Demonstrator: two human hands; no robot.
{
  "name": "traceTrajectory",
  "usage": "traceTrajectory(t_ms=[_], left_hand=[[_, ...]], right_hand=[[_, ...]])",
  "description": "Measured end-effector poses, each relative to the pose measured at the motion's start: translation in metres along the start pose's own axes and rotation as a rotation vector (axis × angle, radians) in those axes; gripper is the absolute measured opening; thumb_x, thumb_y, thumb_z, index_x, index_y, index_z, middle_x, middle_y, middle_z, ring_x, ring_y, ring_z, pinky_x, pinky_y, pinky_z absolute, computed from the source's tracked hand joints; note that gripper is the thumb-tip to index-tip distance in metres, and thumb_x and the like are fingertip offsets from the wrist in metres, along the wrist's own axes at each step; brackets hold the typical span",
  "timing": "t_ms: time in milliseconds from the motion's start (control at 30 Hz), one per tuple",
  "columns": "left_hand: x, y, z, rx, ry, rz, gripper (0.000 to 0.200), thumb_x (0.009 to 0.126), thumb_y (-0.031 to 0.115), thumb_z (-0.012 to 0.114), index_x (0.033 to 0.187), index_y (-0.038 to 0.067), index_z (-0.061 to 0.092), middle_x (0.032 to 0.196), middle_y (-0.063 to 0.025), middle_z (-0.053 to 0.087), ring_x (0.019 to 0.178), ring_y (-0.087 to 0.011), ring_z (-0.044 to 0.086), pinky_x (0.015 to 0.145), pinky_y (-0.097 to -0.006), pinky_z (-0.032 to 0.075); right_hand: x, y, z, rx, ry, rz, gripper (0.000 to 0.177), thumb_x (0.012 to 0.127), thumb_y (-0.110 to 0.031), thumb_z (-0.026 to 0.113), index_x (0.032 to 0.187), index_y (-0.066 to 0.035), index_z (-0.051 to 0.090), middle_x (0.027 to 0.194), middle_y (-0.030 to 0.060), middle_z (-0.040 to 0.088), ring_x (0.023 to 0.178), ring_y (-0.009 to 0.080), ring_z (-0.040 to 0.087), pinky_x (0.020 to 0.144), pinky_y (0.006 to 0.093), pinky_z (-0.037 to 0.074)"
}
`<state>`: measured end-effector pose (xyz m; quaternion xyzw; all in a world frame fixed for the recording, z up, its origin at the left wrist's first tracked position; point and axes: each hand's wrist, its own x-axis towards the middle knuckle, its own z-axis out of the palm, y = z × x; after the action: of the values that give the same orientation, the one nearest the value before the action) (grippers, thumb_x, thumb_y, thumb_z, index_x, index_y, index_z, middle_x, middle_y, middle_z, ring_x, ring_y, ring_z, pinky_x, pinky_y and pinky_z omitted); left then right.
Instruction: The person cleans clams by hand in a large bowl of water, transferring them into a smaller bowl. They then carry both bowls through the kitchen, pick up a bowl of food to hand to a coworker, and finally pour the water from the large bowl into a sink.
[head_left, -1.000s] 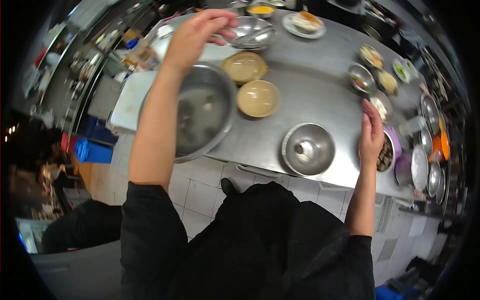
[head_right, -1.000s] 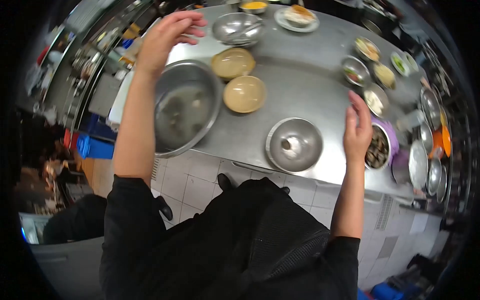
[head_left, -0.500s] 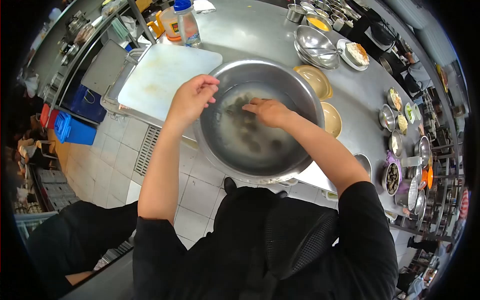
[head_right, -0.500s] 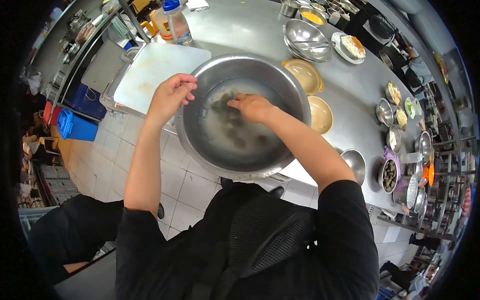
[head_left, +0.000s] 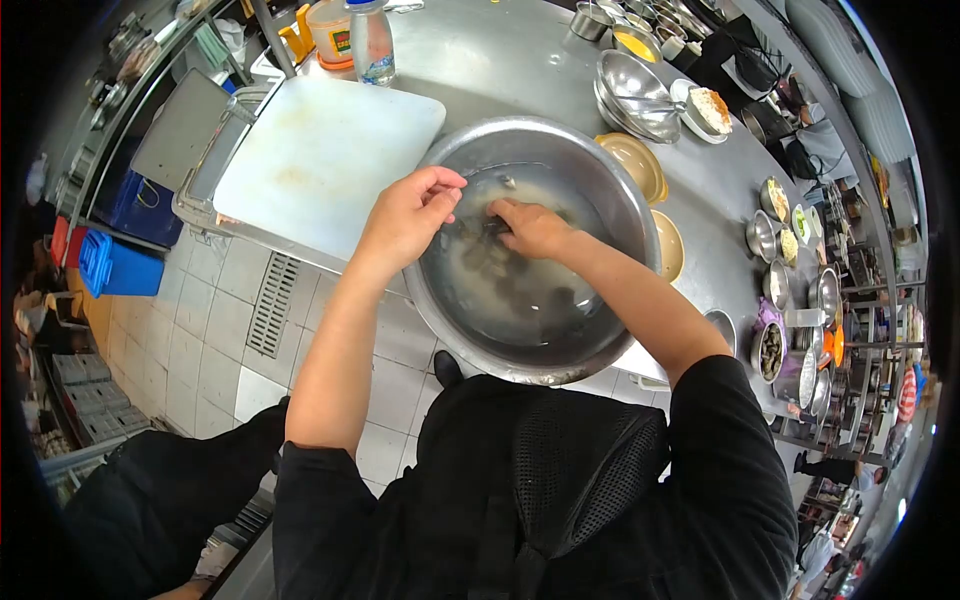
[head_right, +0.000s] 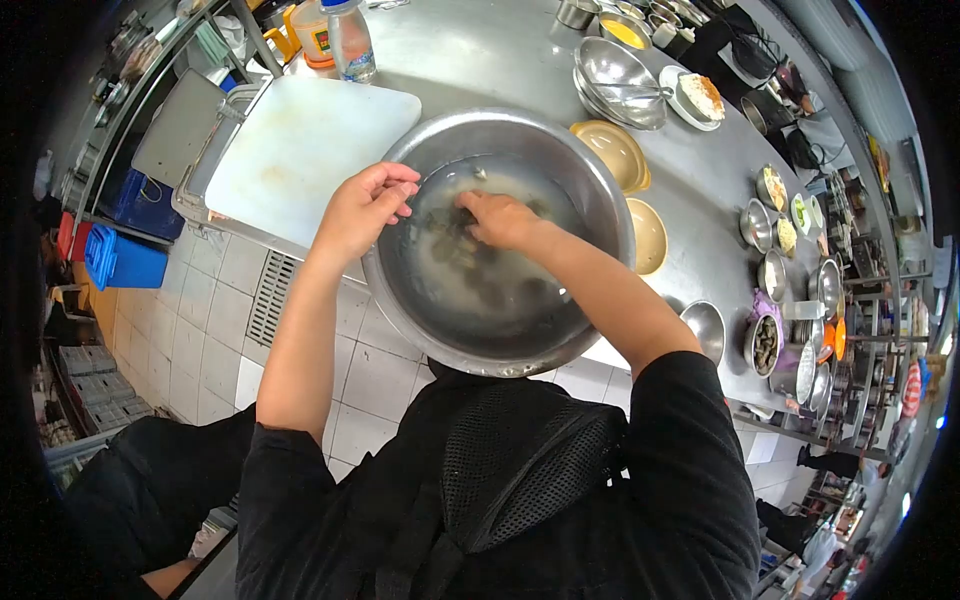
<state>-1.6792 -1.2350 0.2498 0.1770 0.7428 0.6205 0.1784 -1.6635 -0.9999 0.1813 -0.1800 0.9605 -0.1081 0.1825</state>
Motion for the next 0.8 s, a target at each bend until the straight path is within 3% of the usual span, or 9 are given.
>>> traceTrajectory(t_ms=[167, 200, 267, 333, 400, 500, 533, 700, 800], left_hand=[[0.0, -0.002, 0.01, 0.169, -0.025, 0.075, 0.023, 0.088, 0.01, 0.057, 0.11, 0.003, 0.059, 0.096, -0.0051, 0.062, 0.077, -0.012, 0.058, 0.069, -0.0257, 0.048], [-0.001, -0.001, 0.015, 0.17, -0.024, 0.085, 0.023, 0.088, 0.01, 0.057, 0.11, 0.003, 0.059, 0.096, -0.0051, 0.062, 0.077, -0.012, 0.058, 0.069, -0.0257, 0.048], [-0.003, 0.002, 0.026, 0.279, -0.081, 0.148, 0.026, 0.086, 0.008, 0.06, 0.111, 0.004, 0.059, 0.096, -0.0073, 0.062, 0.075, -0.0143, 0.058, 0.07, -0.0271, 0.048], [-0.005, 0.007, 0.035, 0.326, -0.117, 0.199, 0.033, 0.084, 0.009, 0.062, 0.117, 0.009, 0.059, 0.097, -0.0085, 0.06, 0.073, -0.0164, 0.057, 0.069, -0.0287, 0.048], [-0.006, 0.01, 0.044, 0.335, -0.16, 0.369, 0.04, 0.083, 0.011, 0.064, 0.123, 0.013, 0.057, 0.095, -0.0083, 0.057, 0.072, -0.0181, 0.054, 0.069, -0.03, 0.048], [-0.005, 0.017, 0.049, 0.404, -0.192, 0.346, 0.043, 0.082, 0.016, 0.066, 0.124, 0.015, 0.056, 0.094, -0.0088, 0.055, 0.079, -0.0226, 0.056, 0.072, -0.0331, 0.048], [-0.005, 0.02, 0.05, 0.45, -0.21, 0.315, 0.042, 0.082, 0.019, 0.066, 0.122, 0.014, 0.057, 0.097, -0.0095, 0.056, 0.085, -0.0266, 0.059, 0.074, -0.0355, 0.048], [-0.003, 0.013, 0.058, 0.457, -0.193, 0.311, 0.036, 0.082, 0.02, 0.065, 0.117, 0.013, 0.061, 0.092, -0.0086, 0.057, 0.082, -0.0263, 0.06, 0.072, -0.0362, 0.048], [-0.006, 0.012, 0.065, 0.463, -0.13, 0.35, 0.033, 0.081, 0.016, 0.066, 0.113, 0.009, 0.062, 0.089, -0.0083, 0.057, 0.076, -0.0229, 0.058, 0.069, -0.0337, 0.048]], right_hand=[[-0.011, 0.013, -0.013, 0.656, 0.041, -0.012, 0.048, 0.079, -0.01, 0.069, 0.121, -0.009, 0.044, 0.112, 0.0099, 0.055, 0.1, 0.0208, 0.059, 0.086, 0.0319, 0.047], [-0.016, 0.011, -0.014, 0.65, 0.048, -0.012, 0.048, 0.079, -0.01, 0.069, 0.121, -0.009, 0.044, 0.112, 0.0099, 0.055, 0.1, 0.0208, 0.059, 0.086, 0.0319, 0.047], [-0.03, 0.006, -0.015, 1.097, 0.162, -0.215, 0.041, 0.082, -0.011, 0.068, 0.117, -0.006, 0.047, 0.11, 0.0073, 0.054, 0.101, 0.018, 0.057, 0.087, 0.0294, 0.046], [-0.048, -0.01, -0.034, 1.196, 0.202, -0.211, 0.037, 0.084, -0.01, 0.065, 0.117, -0.004, 0.048, 0.113, 0.0082, 0.054, 0.104, 0.0196, 0.056, 0.088, 0.031, 0.047], [-0.063, -0.016, -0.046, 1.554, -0.005, -0.203, 0.039, 0.085, -0.009, 0.063, 0.121, -0.004, 0.047, 0.116, 0.0096, 0.054, 0.106, 0.0198, 0.055, 0.09, 0.0326, 0.047], [-0.075, -0.015, -0.043, 1.807, -0.075, -0.175, 0.039, 0.088, -0.01, 0.059, 0.124, -0.003, 0.047, 0.117, 0.01, 0.055, 0.105, 0.0201, 0.056, 0.085, 0.0334, 0.048], [-0.077, -0.01, -0.039, 1.807, -0.065, -0.178, 0.039, 0.088, -0.01, 0.059, 0.124, -0.003, 0.047, 0.117, 0.01, 0.055, 0.105, 0.0201, 0.056, 0.085, 0.0334, 0.048], [-0.084, -0.003, -0.025, 1.946, 0.008, -0.091, 0.032, 0.092, -0.017, 0.056, 0.121, -0.004, 0.049, 0.108, 0.0082, 0.059, 0.091, 0.0172, 0.061, 0.068, 0.0278, 0.048], [-0.089, 0.0, -0.029, 1.943, -0.031, -0.09, 0.029, 0.092, -0.017, 0.057, 0.117, -0.004, 0.051, 0.106, 0.0075, 0.059, 0.086, 0.016, 0.061, 0.066, 0.0269, 0.048]])
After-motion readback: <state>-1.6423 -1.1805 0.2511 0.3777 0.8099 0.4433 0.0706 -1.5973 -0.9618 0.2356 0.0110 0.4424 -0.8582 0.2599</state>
